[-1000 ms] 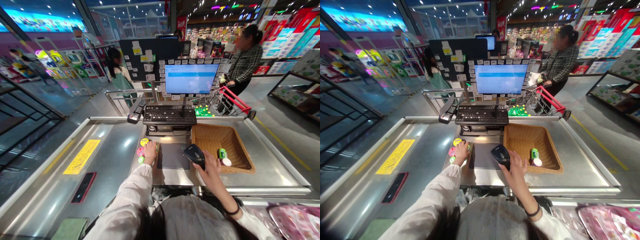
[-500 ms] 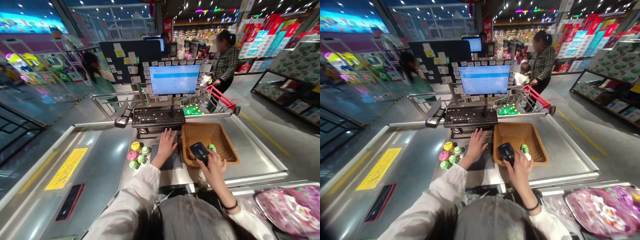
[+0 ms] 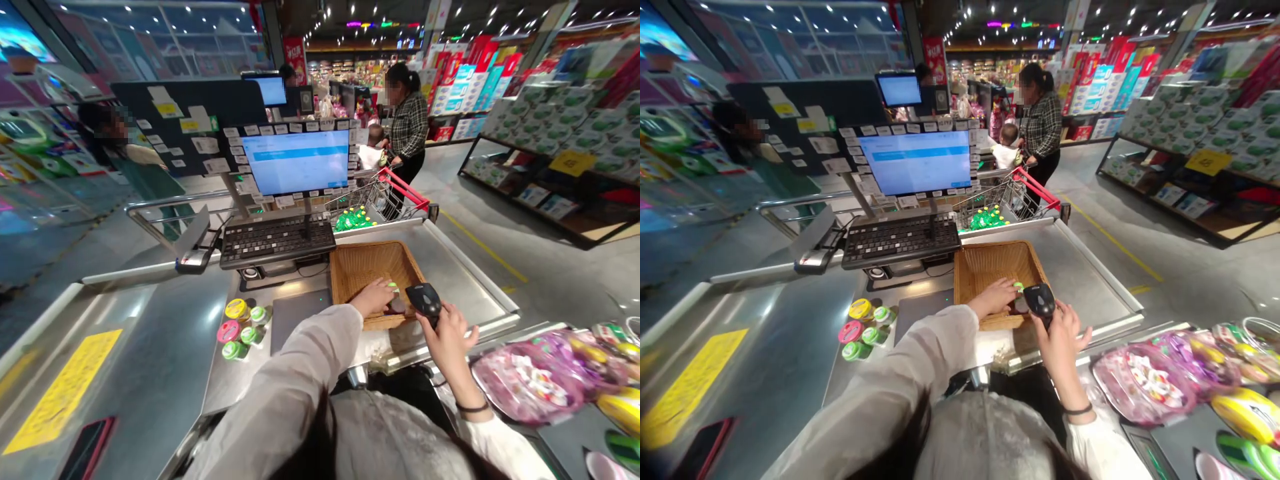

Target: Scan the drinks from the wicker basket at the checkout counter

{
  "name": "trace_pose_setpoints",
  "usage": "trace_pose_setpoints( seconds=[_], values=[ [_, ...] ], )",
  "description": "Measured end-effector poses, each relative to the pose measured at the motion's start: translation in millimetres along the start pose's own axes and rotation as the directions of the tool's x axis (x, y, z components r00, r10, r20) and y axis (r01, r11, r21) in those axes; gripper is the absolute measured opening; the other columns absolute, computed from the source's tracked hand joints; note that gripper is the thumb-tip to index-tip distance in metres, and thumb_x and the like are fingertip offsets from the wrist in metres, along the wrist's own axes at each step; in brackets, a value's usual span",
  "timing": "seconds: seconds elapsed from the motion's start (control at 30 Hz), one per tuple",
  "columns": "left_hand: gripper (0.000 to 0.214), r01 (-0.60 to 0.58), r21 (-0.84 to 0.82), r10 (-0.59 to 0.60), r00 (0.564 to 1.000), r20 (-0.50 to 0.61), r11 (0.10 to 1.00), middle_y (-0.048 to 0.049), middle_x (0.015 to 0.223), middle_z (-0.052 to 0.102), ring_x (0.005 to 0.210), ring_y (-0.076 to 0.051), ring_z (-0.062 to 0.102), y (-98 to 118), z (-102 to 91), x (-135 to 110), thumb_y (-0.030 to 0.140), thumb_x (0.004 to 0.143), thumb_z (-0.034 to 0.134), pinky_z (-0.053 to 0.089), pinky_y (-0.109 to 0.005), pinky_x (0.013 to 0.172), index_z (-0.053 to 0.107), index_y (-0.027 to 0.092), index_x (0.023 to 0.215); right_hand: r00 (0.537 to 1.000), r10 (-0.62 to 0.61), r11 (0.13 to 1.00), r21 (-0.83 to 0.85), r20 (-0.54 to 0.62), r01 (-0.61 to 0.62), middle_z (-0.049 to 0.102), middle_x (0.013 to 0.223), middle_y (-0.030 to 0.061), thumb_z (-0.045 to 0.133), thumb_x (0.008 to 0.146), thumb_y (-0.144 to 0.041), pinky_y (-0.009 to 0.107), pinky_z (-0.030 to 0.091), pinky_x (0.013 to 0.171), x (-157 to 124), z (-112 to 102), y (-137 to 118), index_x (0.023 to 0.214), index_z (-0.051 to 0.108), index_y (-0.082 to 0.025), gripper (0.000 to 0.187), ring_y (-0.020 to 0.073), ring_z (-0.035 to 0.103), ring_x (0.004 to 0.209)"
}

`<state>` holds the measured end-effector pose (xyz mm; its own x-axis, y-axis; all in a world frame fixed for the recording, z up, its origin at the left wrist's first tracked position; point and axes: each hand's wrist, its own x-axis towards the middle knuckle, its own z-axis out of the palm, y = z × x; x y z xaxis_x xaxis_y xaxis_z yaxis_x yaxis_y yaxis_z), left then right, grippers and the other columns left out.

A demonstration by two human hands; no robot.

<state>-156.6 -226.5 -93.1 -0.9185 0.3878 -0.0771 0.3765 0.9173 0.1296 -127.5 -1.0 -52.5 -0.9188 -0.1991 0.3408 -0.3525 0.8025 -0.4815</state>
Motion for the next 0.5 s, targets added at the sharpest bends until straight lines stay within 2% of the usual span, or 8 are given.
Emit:
trace_pose_setpoints(
  seconds=[0.1,0.23,0.43,0.5],
  values=[
    [0.063,-0.05,-0.011,0.051,0.998,0.043,0.999,-0.0139,0.144,0.061,0.141,-0.028,0.049,4,12.2,22,0.026,0.08,0.079,0.037,-0.041,0.117,0.059,0.018,0.139,1.0,0.019,1.0,-0.006,0.0,-0.019,0.06,0.14,0.0167,0.028,0.096,-0.064,0.071,0.01,0.114,3,-3,9,0.124,0.064,-0.02,0.063,0.0369,0.045,0.136],
    [0.038,-0.062,-0.024,0.064,0.997,0.047,0.998,-0.0124,0.119,0.072,0.118,-0.026,0.064,7,18.5,34,0.029,0.083,0.076,0.047,-0.037,0.102,0.07,0.021,0.12,0.999,0.042,0.999,-0.026,0.028,-0.041,0.059,0.141,0.0159,0.024,0.096,-0.064,0.07,0.009,0.115,6,-5,15,0.123,0.063,-0.022,0.064,0.0361,0.043,0.138],
    [0.037,0.051,-0.079,-0.051,0.999,-0.001,0.996,-0.0127,0.11,0.074,0.107,-0.027,0.068,7,10.6,28,0.028,0.078,0.082,0.05,-0.036,0.092,0.07,0.017,0.111,0.999,0.014,0.999,-0.031,0.05,-0.012,0.058,0.141,0.0156,0.027,0.096,-0.061,0.071,0.009,0.114,10,-6,18,0.123,0.062,-0.023,0.058,0.0366,0.044,0.136],
    [0.035,0.116,-0.113,-0.121,0.992,-0.037,0.987,-0.0128,0.112,0.074,0.106,-0.027,0.069,5,2.8,19,0.029,0.082,0.079,0.051,-0.036,0.091,0.068,0.017,0.113,0.999,0.002,1.0,-0.014,0.049,-0.001,0.058,0.141,0.0157,0.029,0.096,-0.061,0.071,0.011,0.114,10,-6,18,0.122,0.063,-0.023,0.058,0.0372,0.043,0.137]
  ],
)
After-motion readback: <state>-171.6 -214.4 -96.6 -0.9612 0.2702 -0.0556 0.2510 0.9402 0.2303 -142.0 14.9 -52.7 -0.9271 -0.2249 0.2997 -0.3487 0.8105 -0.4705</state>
